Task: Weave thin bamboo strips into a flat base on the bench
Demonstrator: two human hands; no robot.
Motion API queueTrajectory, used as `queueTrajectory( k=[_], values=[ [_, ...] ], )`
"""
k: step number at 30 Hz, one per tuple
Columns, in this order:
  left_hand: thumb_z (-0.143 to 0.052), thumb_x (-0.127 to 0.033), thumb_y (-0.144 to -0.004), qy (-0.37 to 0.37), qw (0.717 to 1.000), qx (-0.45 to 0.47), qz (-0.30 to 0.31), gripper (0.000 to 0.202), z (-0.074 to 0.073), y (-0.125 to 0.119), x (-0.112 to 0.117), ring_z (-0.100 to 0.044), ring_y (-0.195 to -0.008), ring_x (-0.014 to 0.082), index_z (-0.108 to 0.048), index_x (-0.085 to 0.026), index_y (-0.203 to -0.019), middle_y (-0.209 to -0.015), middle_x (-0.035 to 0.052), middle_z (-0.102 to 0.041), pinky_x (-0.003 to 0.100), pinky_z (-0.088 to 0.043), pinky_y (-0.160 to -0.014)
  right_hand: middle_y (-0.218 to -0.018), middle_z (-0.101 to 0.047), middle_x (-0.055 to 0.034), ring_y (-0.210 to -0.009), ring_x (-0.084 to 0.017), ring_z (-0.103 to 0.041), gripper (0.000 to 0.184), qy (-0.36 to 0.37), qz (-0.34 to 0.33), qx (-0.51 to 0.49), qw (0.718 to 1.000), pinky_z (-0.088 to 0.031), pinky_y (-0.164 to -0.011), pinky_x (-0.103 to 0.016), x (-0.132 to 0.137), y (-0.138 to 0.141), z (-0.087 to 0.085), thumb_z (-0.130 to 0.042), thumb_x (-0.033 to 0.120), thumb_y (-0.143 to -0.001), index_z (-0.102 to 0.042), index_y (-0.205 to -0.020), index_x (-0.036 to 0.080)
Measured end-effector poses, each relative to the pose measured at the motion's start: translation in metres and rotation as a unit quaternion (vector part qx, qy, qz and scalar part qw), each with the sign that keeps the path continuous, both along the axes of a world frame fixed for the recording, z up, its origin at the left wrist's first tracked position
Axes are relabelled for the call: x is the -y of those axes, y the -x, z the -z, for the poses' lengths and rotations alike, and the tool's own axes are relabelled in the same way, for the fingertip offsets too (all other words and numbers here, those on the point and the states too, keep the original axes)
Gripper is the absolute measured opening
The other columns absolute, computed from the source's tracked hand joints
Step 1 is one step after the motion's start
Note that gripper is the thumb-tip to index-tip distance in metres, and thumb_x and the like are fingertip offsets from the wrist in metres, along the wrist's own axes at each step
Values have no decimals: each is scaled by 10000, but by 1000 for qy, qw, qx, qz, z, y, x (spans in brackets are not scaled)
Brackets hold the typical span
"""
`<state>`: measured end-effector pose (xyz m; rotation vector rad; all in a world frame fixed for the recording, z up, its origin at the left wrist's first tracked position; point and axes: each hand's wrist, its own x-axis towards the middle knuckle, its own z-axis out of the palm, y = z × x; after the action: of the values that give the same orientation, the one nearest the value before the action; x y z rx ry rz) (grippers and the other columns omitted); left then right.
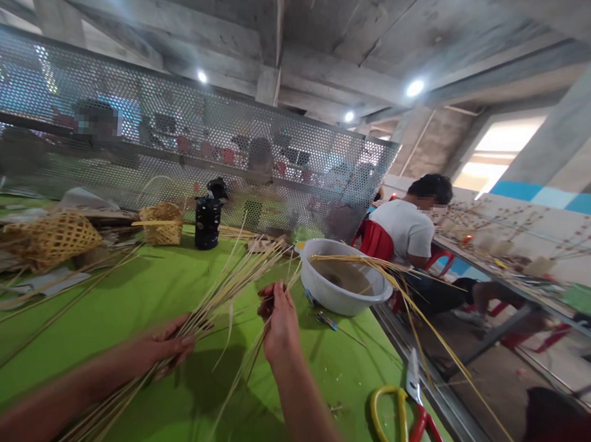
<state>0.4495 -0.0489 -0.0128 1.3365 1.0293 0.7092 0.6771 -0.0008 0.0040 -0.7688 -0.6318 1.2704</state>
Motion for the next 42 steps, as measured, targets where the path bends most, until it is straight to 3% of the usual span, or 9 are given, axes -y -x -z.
queueTrajectory(
  k=[3, 6, 9, 12, 15, 20, 28, 34, 42],
  values=[
    [-642, -624, -793, -4, 1000, 2, 1, 652, 3, 0, 0, -402, -520, 103, -535, -216, -1290, -641, -35, -533, 229, -294, -484, -693, -639, 8, -689, -146, -606, 448, -11, -21, -25, 999, -480, -598, -254, -1, -2, -2, -825, 562, -648, -552, -666, 208],
    [-633, -623, -798, 4, 1000, -2, 6, 648, 4, 0, -1, -367, -495, 94, -534, -227, -1300, -625, -43, -512, 230, -269, -475, -583, -569, 39, -574, -128, -551, 425, -4, -58, -68, 996, -487, -590, -270, 0, -1, -4, -826, 532, -673, -542, -685, 216],
    [-630, -639, -790, -1, 1000, -1, 14, 650, 4, -1, -1, -365, -484, 89, -540, -237, -1293, -619, -48, -494, 232, -261, -475, -482, -414, 97, -429, -74, -370, 390, 28, -57, -80, 995, -406, -470, -217, 2, 0, -7, -829, 493, -684, -561, -727, 212],
    [-620, -638, -800, -9, 1000, -3, 22, 650, 3, -2, -1, -369, -476, 81, -529, -232, -1299, -651, -38, -523, 231, -259, -469, -467, -327, 130, -398, -47, -246, 417, 38, -55, -77, 995, -256, -382, -169, 5, 1, -9, -891, 397, -602, -552, -759, 210],
    [-614, -629, -816, -12, 999, -13, 33, 644, 1, -3, 1, -369, -480, 71, -512, -232, -1312, -670, -44, -528, 215, -264, -468, -461, -325, 139, -392, -41, -222, 468, 31, -43, -47, 997, -173, -363, -162, 5, 3, -6, -916, 339, -529, -544, -784, 214],
    [-634, -608, -816, -5, 999, -19, 45, 623, 0, -2, 4, -410, -539, 87, -502, -254, -1312, -696, -49, -518, 196, -307, -493, -452, -324, 141, -385, -34, -209, 494, 43, -33, 14, 998, -156, -353, -155, 1, 6, 0, -904, 420, -519, -519, -745, 210],
    [-627, -613, -820, -11, 998, -20, 51, 632, 0, -2, 3, -410, -501, 81, -498, -256, -1326, -690, -50, -547, 200, -308, -481, -448, -350, 143, -379, -23, -218, 482, 44, -33, 16, 998, -181, -360, -156, -1, 6, 0, -908, 369, -484, -523, -719, 199],
    [-601, -658, -819, 0, 999, -17, 40, 693, 9, 1, -3, -419, -475, 67, -449, -238, -1350, -721, -31, -601, 196, -298, -469, -695, -689, 15, -379, -8, -241, 410, 13, -53, -14, 998, -183, -371, -154, 1, 3, -4, -846, 272, -540, -502, -752, 199],
    [-589, -644, -838, -6, 999, -18, 49, 654, 8, 1, -3, -417, -483, 69, -459, -248, -1343, -710, -31, -592, 190, -296, -463, -664, -674, 31, -373, 0, -234, 409, 15, -57, -31, 998, -191, -363, -145, -1, 1, -3, -887, 272, -547, -547, -755, 179]
  ],
)
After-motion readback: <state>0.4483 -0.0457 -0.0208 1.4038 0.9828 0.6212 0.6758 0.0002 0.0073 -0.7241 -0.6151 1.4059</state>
